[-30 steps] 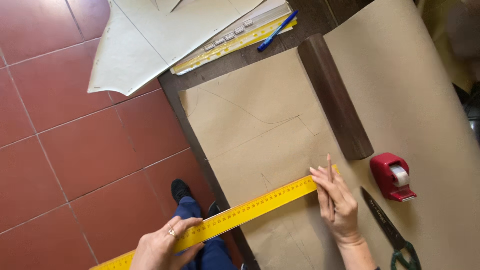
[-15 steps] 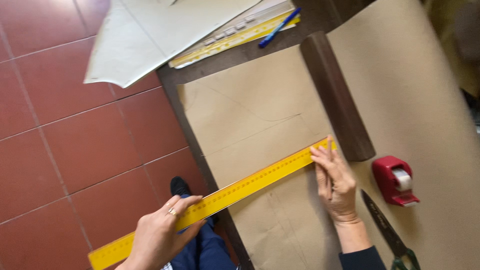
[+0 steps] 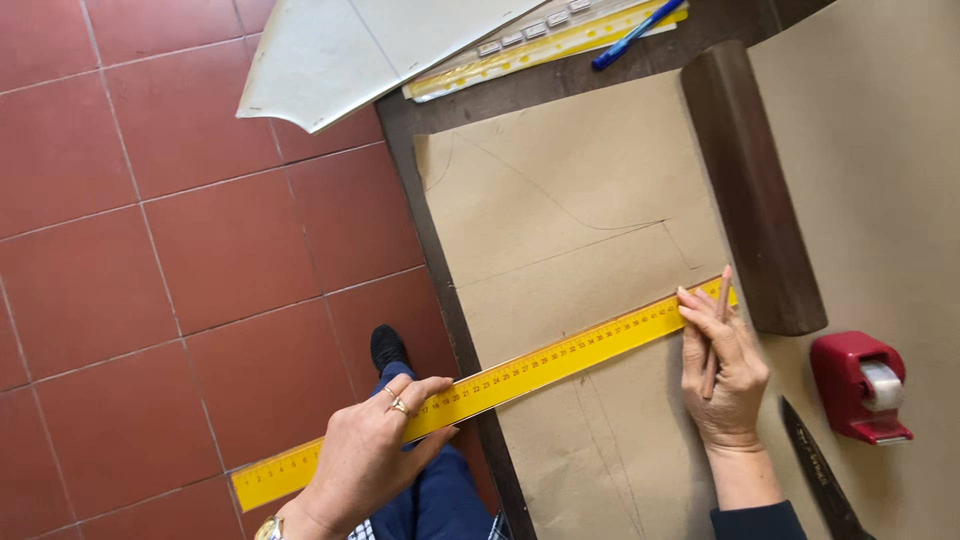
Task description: The person uses a yellow ruler and a pencil to draw straight lines and mark measurements on a large sheet of brown paper. They repeatedly reposition the ruler to create a pattern of intersecting lines and curves on the paper surface.
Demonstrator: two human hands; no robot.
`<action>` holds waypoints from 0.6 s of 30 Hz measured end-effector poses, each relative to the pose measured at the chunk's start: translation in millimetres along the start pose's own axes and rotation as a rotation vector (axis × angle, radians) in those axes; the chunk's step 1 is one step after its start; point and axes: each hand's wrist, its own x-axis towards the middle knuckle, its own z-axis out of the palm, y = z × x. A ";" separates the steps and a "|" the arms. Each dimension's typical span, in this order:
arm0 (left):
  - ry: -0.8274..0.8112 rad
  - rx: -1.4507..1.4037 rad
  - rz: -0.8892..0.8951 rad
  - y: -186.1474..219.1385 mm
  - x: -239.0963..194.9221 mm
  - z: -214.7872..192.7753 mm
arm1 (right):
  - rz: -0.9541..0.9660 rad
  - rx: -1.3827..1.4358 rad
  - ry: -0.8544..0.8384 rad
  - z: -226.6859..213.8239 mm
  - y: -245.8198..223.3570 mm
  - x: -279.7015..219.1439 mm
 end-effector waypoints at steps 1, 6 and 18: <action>0.001 0.001 -0.005 -0.8 -0.4 1.6 | -0.001 0.004 -0.002 -0.7 -0.5 -0.6; 0.193 0.000 0.154 -0.7 0.6 0.7 | -0.003 -0.038 -0.013 0.8 -1.3 -2.7; 0.277 0.041 0.281 -2.5 4.8 9.7 | 0.026 -0.059 -0.073 2.2 0.4 -8.1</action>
